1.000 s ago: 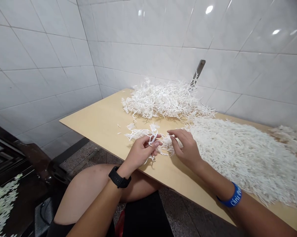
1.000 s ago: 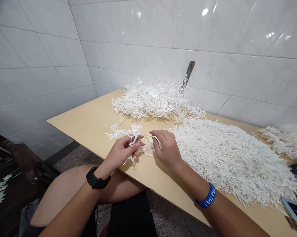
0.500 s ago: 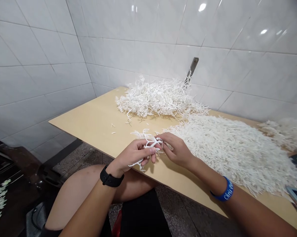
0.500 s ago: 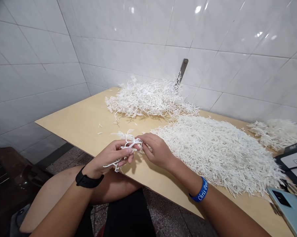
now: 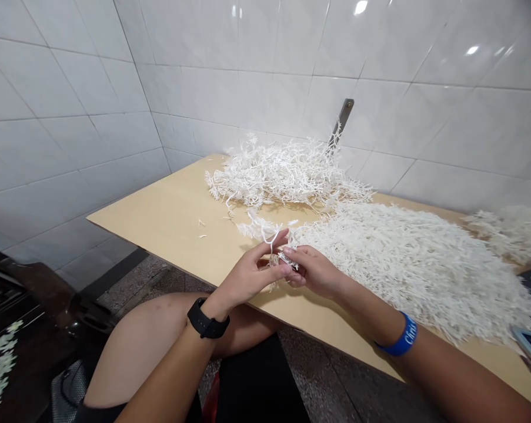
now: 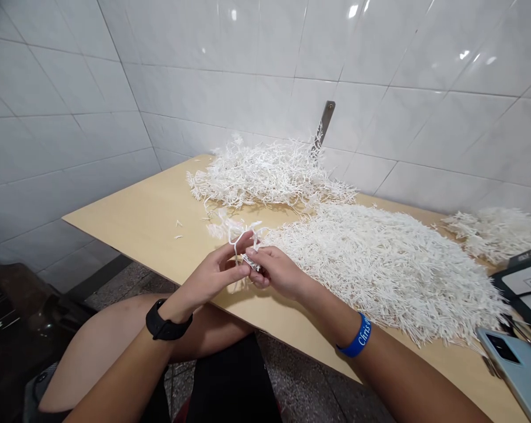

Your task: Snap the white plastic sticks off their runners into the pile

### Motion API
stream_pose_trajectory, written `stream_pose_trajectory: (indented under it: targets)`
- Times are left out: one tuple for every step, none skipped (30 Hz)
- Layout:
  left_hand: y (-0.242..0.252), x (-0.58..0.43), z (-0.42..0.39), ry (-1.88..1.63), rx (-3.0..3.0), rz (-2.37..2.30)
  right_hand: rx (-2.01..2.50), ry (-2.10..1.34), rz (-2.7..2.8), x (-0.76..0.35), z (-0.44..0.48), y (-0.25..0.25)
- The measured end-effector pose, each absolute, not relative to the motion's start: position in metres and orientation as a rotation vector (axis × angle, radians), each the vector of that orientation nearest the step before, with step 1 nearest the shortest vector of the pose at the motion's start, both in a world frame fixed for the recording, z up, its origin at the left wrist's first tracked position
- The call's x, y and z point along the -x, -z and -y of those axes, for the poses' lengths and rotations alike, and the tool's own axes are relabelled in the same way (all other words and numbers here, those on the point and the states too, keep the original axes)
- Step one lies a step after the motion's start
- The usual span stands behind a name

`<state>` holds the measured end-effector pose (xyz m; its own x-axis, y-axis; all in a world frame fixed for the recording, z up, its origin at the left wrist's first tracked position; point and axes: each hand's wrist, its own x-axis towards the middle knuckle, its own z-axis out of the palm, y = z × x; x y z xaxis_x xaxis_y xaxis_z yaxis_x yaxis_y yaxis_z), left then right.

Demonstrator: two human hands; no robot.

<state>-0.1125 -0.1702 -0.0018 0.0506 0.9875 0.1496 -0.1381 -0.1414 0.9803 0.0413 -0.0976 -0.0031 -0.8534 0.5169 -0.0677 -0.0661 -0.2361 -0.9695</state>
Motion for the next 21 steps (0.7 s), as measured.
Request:
stream_pose_trajectory:
  targets:
    - [0.001, 0.110, 0.170, -1.341, -1.216, -0.996, 0.537, -2.170, 1.637, -0.041, 0.098, 0.003]
    - [0.001, 0.108, 0.169, -1.351, -1.189, -0.993, 0.534, -2.184, 1.621, -0.041, 0.099, 0.004]
    - [0.001, 0.106, 0.169, -1.352, -1.163, -0.980, 0.526, -2.190, 1.603, -0.041, 0.100, 0.004]
    - [0.001, 0.105, 0.168, -1.349, -1.141, -0.962, 0.509, -2.197, 1.583, -0.042, 0.100, 0.004]
    - [0.001, 0.104, 0.168, -1.352, -1.126, -0.942, 0.488, -2.205, 1.560, -0.043, 0.100, 0.005]
    - [0.001, 0.104, 0.167, -1.366, -1.116, -0.928, 0.459, -2.217, 1.542, -0.044, 0.100, 0.006]
    - [0.000, 0.104, 0.167, -1.396, -1.107, -0.925, 0.430, -2.231, 1.534, -0.045, 0.099, 0.007]
    - [0.000, 0.104, 0.168, -1.436, -1.102, -0.934, 0.407, -2.241, 1.532, -0.046, 0.098, 0.008]
    - [0.000, 0.104, 0.168, -1.479, -1.103, -0.954, 0.388, -2.245, 1.546, -0.046, 0.097, 0.008]
    - [-0.001, 0.104, 0.168, -1.514, -1.108, -0.977, 0.378, -2.231, 1.567, -0.046, 0.096, 0.009]
    - [-0.001, 0.104, 0.169, -1.544, -1.114, -0.997, 0.379, -2.203, 1.599, -0.046, 0.096, 0.009]
    - [0.000, 0.104, 0.169, -1.571, -1.119, -1.013, 0.390, -2.162, 1.642, -0.046, 0.096, 0.008]
    - [0.001, 0.104, 0.169, -1.599, -1.120, -1.031, 0.414, -2.101, 1.693, -0.046, 0.097, 0.007]
    - [0.002, 0.103, 0.169, -1.630, -1.111, -1.052, 0.445, -2.028, 1.754, -0.045, 0.099, 0.006]
    - [0.003, 0.103, 0.169, -1.665, -1.091, -1.074, 0.478, -1.954, 1.822, -0.045, 0.101, 0.005]
    - [0.004, 0.102, 0.169, -1.698, -1.065, -1.095, 0.509, -1.883, 1.894, -0.044, 0.103, 0.004]
    - [0.005, 0.102, 0.169, -1.722, -1.039, -1.113, 0.542, -1.814, 1.960, -0.043, 0.105, 0.004]
    - [0.006, 0.102, 0.169, -1.736, -1.019, -1.128, 0.572, -1.736, 2.014, -0.043, 0.107, 0.003]
    - [0.006, 0.102, 0.169, -1.745, -1.008, -1.141, 0.599, -1.647, 2.059, -0.042, 0.109, 0.003]
    - [0.006, 0.101, 0.169, -1.745, -1.009, -1.155, 0.616, -1.551, 2.097, -0.042, 0.110, 0.003]
    - [0.005, 0.101, 0.169, -1.742, -1.019, -1.168, 0.626, -1.455, 2.128, -0.042, 0.110, 0.003]
